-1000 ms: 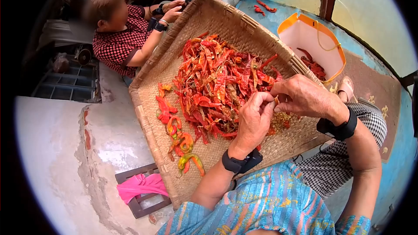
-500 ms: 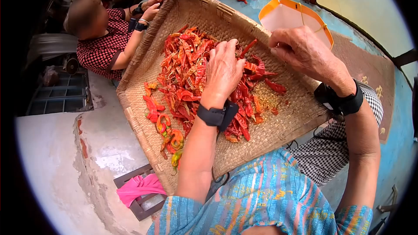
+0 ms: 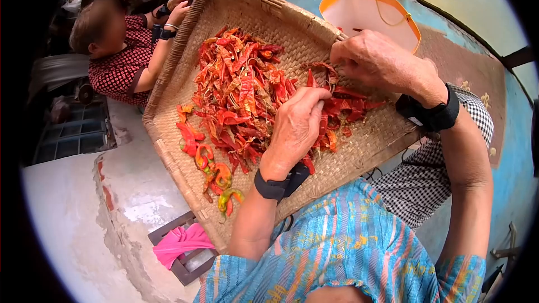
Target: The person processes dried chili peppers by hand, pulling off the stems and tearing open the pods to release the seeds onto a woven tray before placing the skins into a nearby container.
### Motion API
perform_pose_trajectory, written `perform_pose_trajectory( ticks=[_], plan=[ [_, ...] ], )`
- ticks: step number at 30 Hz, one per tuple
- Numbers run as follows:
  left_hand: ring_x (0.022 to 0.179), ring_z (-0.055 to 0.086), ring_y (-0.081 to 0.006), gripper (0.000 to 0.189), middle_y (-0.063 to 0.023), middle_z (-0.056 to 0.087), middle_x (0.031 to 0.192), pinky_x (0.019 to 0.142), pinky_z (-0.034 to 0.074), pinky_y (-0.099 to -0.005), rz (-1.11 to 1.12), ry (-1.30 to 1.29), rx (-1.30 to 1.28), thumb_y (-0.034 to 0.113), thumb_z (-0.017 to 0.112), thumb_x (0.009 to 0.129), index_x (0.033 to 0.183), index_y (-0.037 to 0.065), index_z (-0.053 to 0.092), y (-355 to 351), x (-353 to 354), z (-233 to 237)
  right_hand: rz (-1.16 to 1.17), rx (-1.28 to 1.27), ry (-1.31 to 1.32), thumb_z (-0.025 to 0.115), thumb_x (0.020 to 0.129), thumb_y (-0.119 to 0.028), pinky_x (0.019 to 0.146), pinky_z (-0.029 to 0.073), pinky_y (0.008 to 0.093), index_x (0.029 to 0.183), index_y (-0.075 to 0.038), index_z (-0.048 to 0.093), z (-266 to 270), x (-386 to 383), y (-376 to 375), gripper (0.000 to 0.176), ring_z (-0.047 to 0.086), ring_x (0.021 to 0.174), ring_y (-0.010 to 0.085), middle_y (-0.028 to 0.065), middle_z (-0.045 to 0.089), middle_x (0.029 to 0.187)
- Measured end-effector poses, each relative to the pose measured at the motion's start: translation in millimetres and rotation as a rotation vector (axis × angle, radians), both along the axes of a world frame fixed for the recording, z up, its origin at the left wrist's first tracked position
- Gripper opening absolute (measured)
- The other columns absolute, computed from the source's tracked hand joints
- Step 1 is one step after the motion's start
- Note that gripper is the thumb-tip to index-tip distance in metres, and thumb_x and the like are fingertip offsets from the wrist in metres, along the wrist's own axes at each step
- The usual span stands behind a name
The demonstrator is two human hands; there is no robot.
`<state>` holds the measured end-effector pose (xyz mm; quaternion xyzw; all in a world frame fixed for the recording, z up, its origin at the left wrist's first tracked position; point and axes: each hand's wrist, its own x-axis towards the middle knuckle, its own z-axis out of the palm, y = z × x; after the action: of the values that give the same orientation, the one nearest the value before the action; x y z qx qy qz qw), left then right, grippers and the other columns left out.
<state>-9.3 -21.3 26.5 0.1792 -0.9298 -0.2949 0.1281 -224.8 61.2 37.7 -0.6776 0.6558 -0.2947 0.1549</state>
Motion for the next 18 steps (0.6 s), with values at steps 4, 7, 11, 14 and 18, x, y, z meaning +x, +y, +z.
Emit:
perform_pose_trajectory(
  ticks=[4, 7, 11, 14, 18],
  plan=[
    [0.099, 0.066, -0.0140, 0.023, -0.0087, 0.069, 0.110, 0.088, 0.051, -0.0284, 0.187, 0.177, 0.282, -0.002, 0.056, 0.095, 0.117, 0.004, 0.060, 10, 11, -2, 0.104, 0.006, 0.010, 0.067, 0.086, -0.013, 0.070, 0.051, 0.0412, 0.101, -0.002, 0.065, -3, 13, -1, 0.019, 0.065, 0.075, 0.0341, 0.0167, 0.066, 0.078],
    [0.101, 0.064, -0.0128, 0.035, -0.0107, 0.066, 0.111, 0.091, 0.050, -0.0255, 0.307, 0.258, 0.612, 0.001, 0.059, 0.096, 0.129, 0.001, 0.045, 11, 14, -4, 0.206, 0.116, -0.279, 0.072, 0.085, -0.016, 0.066, 0.053, 0.0395, 0.101, 0.000, 0.067, 2, 21, -8, 0.023, 0.067, 0.071, 0.0296, 0.0158, 0.068, 0.075],
    [0.098, 0.063, -0.0106, 0.031, -0.0083, 0.065, 0.106, 0.088, 0.050, -0.0234, 0.321, 0.249, 0.607, 0.003, 0.061, 0.096, 0.123, 0.001, 0.046, 12, 14, -5, 0.291, 0.032, -0.397, 0.073, 0.085, -0.019, 0.062, 0.052, 0.0382, 0.096, 0.001, 0.067, -3, 26, -11, 0.024, 0.067, 0.067, 0.0275, 0.0153, 0.067, 0.072],
    [0.096, 0.062, -0.0091, 0.028, -0.0065, 0.064, 0.104, 0.086, 0.051, -0.0226, 0.319, 0.269, 0.596, 0.004, 0.062, 0.096, 0.119, 0.002, 0.047, 10, 13, -8, 0.283, 0.061, -0.429, 0.073, 0.084, -0.019, 0.061, 0.051, 0.0377, 0.091, 0.002, 0.067, 2, 29, -10, 0.023, 0.066, 0.066, 0.0281, 0.0149, 0.067, 0.072],
    [0.088, 0.066, -0.0114, 0.026, -0.0097, 0.071, 0.096, 0.079, 0.053, -0.0263, 0.340, 0.344, 0.626, 0.006, 0.063, 0.095, 0.117, 0.001, 0.051, 11, 9, -12, 0.267, -0.069, -0.418, 0.071, 0.085, -0.017, 0.061, 0.050, 0.0387, 0.086, 0.003, 0.064, -6, 32, -12, 0.021, 0.063, 0.064, 0.0298, 0.0156, 0.064, 0.070]
  ],
)
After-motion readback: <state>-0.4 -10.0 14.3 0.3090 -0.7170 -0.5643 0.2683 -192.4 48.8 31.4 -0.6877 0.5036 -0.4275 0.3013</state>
